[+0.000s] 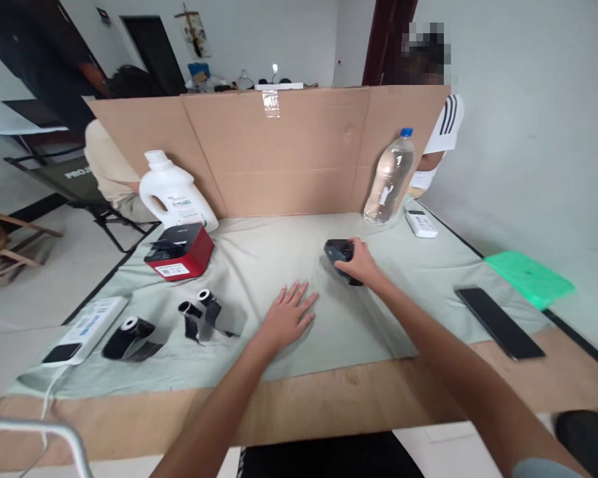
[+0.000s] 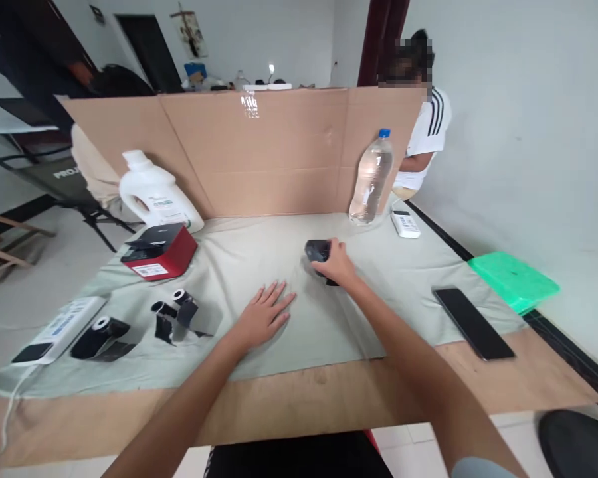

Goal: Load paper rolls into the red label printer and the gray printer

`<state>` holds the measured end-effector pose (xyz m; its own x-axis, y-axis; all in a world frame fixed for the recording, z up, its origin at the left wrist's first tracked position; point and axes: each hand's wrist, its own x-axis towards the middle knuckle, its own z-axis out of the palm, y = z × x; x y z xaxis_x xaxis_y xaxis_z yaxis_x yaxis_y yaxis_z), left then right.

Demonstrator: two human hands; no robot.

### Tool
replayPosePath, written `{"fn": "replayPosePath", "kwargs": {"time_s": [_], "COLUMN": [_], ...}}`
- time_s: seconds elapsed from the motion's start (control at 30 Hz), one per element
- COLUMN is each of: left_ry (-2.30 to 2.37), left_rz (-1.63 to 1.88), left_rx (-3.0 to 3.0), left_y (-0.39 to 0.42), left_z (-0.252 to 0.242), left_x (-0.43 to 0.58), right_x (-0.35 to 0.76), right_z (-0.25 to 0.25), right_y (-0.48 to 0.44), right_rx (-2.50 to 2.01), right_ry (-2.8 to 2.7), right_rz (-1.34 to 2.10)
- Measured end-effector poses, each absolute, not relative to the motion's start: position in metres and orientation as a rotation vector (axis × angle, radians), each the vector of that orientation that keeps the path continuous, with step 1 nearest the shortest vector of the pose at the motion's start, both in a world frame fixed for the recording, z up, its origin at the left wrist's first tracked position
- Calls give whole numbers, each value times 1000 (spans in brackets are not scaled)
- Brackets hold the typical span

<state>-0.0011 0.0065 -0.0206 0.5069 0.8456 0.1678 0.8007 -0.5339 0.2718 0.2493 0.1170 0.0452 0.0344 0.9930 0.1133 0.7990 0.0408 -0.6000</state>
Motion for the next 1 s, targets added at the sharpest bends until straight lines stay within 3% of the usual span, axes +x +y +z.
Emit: {"fn": "replayPosePath", "kwargs": {"time_s": [0.2,0.47,0.6,0.77,0.9,1.0], "left_ry": [1433,1449,1415,1445,1726,2038], "left_rz": [372,278,390,1059,1862,2055], "left_rx": [2618,2565,2535,2470,2016,1439], "left_y": [0,-4,-4,-9,-8,14], "left_z": [-25,-14,-15,10,60,86], "left_x": [-2,-1,-1,-20,-96,-186], "right_x": [374,387,382,310,199,100], "right_z": [39,41,37,32,27,24], "right_y": [112,144,150,134,129,138], "right_rx": [-2104,-2218,-2245,-1803,-1329,-1004], "right_ry": [-1637,-1610,-1622,-1932,-2096,-2132], "right_rz": [237,108,8,-337,-55,308]}}
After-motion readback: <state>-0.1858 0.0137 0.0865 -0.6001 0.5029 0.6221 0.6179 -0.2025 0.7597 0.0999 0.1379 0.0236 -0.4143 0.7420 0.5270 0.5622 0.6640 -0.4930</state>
